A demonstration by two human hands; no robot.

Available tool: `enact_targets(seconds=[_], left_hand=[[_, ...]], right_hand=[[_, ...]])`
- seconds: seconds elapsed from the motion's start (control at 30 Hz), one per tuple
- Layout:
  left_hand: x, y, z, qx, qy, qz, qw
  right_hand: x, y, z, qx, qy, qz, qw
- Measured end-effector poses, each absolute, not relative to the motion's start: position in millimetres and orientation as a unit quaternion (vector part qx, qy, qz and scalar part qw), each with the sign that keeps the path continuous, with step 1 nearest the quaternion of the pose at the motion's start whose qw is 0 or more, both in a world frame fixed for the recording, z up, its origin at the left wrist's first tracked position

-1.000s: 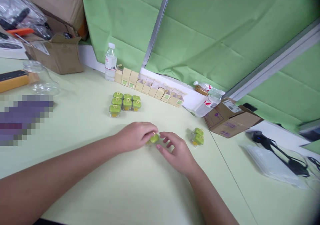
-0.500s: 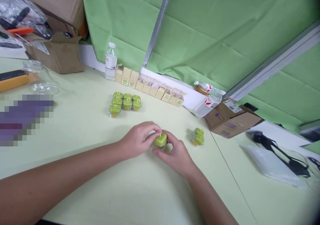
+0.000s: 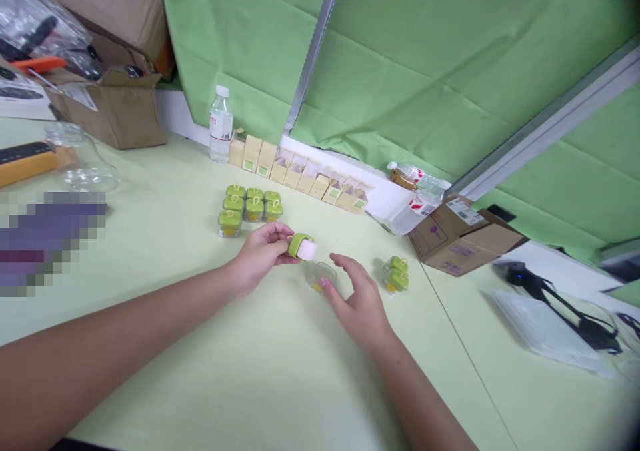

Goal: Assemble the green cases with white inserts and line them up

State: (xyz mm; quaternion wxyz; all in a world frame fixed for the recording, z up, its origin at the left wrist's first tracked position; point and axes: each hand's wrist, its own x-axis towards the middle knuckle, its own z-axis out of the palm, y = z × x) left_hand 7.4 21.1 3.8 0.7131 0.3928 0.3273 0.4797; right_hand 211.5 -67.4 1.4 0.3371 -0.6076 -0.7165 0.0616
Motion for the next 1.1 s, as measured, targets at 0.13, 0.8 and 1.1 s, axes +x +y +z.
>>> enact_targets(seconds=[0.13, 0.8, 1.1], left_hand=[[9, 18, 5, 0.390, 0.314, 0.459, 0.734], [8, 17, 8, 0.406, 0.310, 0.451, 0.732], [13, 11, 2, 0.519, 0.302, 0.426, 0.677]], right_hand=[[204, -72, 7, -0.585, -0.742, 0.043, 0.326], [206, -73, 9, -0.560, -0.725, 0.222, 0.334], [197, -72, 5, -0.521, -0.698, 0.254, 0.421]])
